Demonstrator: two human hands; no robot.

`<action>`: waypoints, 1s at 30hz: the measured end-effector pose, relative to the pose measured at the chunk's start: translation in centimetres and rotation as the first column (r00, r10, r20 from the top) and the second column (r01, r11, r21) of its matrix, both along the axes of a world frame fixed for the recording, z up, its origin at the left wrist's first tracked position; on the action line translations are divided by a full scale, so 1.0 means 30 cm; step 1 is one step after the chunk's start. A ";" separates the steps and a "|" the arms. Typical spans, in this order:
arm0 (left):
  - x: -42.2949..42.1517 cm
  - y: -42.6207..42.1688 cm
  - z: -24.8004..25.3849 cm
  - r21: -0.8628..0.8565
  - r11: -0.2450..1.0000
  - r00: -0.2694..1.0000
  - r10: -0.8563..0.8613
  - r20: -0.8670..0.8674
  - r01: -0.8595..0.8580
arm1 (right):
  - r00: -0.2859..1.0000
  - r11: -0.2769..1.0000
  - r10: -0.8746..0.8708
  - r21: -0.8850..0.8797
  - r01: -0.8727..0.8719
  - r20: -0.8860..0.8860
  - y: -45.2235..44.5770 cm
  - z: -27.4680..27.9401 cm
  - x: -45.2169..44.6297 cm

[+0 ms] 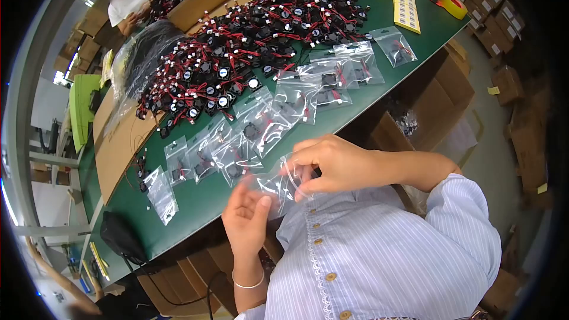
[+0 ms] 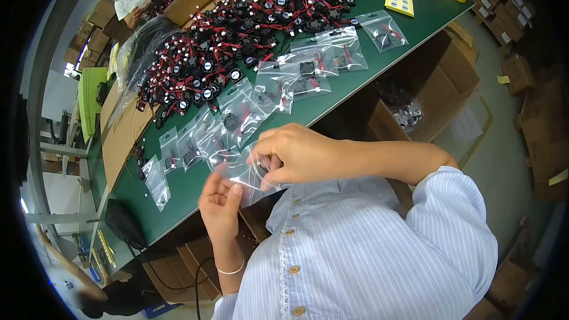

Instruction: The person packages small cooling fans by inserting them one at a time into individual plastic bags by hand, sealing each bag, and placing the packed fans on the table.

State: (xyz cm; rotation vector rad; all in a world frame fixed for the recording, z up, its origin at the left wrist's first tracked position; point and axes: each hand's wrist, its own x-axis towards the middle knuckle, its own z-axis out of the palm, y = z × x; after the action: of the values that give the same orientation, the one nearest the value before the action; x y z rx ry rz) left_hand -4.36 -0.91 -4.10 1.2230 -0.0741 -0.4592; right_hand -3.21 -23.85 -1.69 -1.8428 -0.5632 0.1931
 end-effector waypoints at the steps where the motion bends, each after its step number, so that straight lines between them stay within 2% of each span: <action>1: 0.003 -0.015 0.038 0.413 0.891 0.879 -0.034 0.475 -0.188 | 0.997 0.999 -0.020 -0.035 0.023 0.071 0.003 -0.009 0.003; 2: 0.005 -0.028 0.070 0.599 0.614 0.572 -0.275 0.773 -0.514 | 0.997 0.999 -0.021 -0.036 0.023 0.071 0.005 -0.013 0.004; 3: 0.003 -0.041 0.091 0.600 0.614 0.574 -0.274 0.772 -0.513 | 0.993 0.995 -0.010 -0.100 0.022 0.118 0.009 -0.018 0.004; 5: -0.009 -0.075 0.115 0.732 0.476 0.424 -0.603 0.675 -0.488 | 0.986 0.986 0.010 -0.167 0.018 0.164 0.020 -0.021 -0.002; 8: 0.006 -0.106 0.094 0.738 0.458 0.341 -0.678 0.651 -0.496 | 0.940 0.984 -0.023 -0.159 0.082 0.341 0.031 -0.019 -0.019; 9: 0.013 -0.113 0.095 0.749 0.443 0.308 -0.717 0.626 -0.493 | 0.937 0.983 -0.029 -0.162 0.091 0.349 0.026 -0.015 -0.021; 11: 0.018 -0.120 0.109 0.746 0.488 0.320 -0.693 0.647 -0.452 | 0.940 0.983 -0.027 -0.160 0.085 0.339 0.019 -0.010 -0.026; 13: 0.018 -0.123 0.115 0.753 0.549 0.386 -0.648 0.657 -0.363 | 0.943 0.977 -0.041 -0.184 0.107 0.331 0.021 0.004 -0.033; 16: 0.021 -0.120 0.103 0.746 0.560 0.435 -0.607 0.665 -0.360 | 0.940 0.974 -0.055 -0.189 0.124 0.336 0.034 0.003 -0.034; 18: 0.025 -0.100 0.104 0.744 0.547 0.455 -0.590 0.668 -0.383 | 0.933 0.979 -0.057 -0.165 0.123 0.356 0.045 -0.001 -0.015; 21: 0.028 -0.040 0.130 0.738 0.481 0.541 -0.502 0.675 -0.474 | 0.928 0.997 0.004 -0.067 0.023 0.373 0.011 0.017 0.079; 22: 0.033 -0.009 0.131 0.701 0.450 0.537 -0.451 0.713 -0.553 | 0.917 0.985 -0.126 -0.064 0.162 0.380 -0.033 0.035 0.143; 23: 0.046 0.049 0.102 0.691 0.451 0.582 -0.375 0.721 -0.565 | 0.865 0.923 -0.278 -0.133 0.361 0.417 -0.084 0.072 0.221; 24: 0.055 0.094 0.089 0.694 0.433 0.628 -0.311 0.713 -0.575 | 0.732 0.818 -0.401 -0.144 0.557 0.550 -0.152 0.049 0.328; 25: 0.065 0.134 0.075 0.698 0.415 0.669 -0.242 0.702 -0.583 | 0.683 0.686 -0.426 -0.281 0.672 0.593 -0.213 0.065 0.408; 26: 0.083 0.178 0.046 0.694 0.418 0.665 -0.242 0.707 -0.586 | 0.680 0.628 -0.447 -0.338 0.701 0.581 -0.263 0.057 0.482; 27: 0.105 0.223 0.009 0.736 0.352 0.703 -0.243 0.668 -0.578 | 0.675 0.568 -0.468 -0.392 0.724 0.570 -0.296 0.038 0.539; 28: 0.122 0.247 -0.015 0.773 0.285 0.739 -0.239 0.630 -0.567 | 0.671 0.566 -0.468 -0.388 0.728 0.576 -0.309 0.027 0.578; 30: 0.137 0.265 -0.041 0.790 0.247 0.746 -0.265 0.612 -0.561 | 0.737 0.551 -0.319 -0.516 0.656 0.597 -0.313 0.026 0.617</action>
State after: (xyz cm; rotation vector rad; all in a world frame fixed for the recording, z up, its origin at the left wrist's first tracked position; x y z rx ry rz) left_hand -0.27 7.04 -5.32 2.6430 -0.2941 0.2850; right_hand 15.30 -33.23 -0.89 -2.7732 -0.2158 -0.5057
